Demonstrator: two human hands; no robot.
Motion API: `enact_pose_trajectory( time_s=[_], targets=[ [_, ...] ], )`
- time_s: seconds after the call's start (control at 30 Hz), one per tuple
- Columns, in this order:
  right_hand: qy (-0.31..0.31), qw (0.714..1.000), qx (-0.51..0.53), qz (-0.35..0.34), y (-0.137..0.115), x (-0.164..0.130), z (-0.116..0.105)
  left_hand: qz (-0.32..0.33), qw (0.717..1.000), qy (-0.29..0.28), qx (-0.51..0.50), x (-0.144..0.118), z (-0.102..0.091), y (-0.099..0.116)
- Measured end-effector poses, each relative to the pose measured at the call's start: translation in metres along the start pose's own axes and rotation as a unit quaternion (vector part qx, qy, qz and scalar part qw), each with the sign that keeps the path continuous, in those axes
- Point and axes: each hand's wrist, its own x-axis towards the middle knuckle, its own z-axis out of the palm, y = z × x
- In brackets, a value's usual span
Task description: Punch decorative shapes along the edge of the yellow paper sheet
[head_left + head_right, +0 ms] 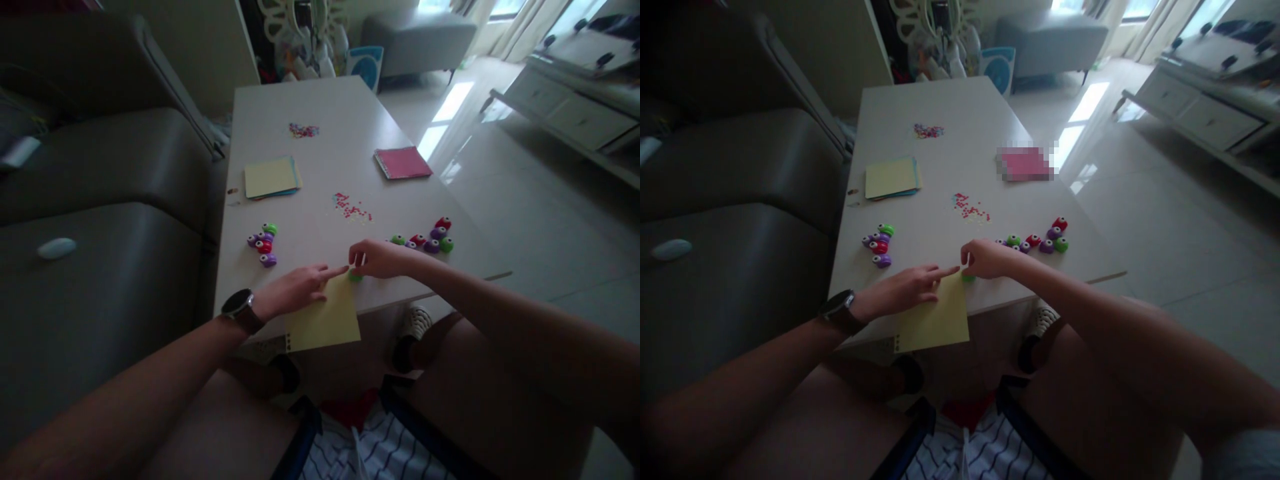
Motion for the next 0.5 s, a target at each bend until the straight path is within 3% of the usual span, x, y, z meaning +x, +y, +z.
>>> enact_pose_trajectory(
  time_s=[0.3, 0.4, 0.5],
  targets=[
    [0.075, 0.978, -0.170, -0.092, 0.000, -0.019, 0.003, 0.026, 1.000, -0.012, -0.010, 0.003, 0.002, -0.012],
    [0.101, 0.968, -0.220, -0.070, 0.006, -0.021, -0.005, 0.026, 0.999, -0.020, -0.007, 0.006, 0.001, -0.012],
    [0.089, 0.959, -0.266, -0.040, 0.014, -0.025, -0.012, 0.020, 0.999, -0.028, -0.009, 0.007, 0.000, -0.012]
  ],
)
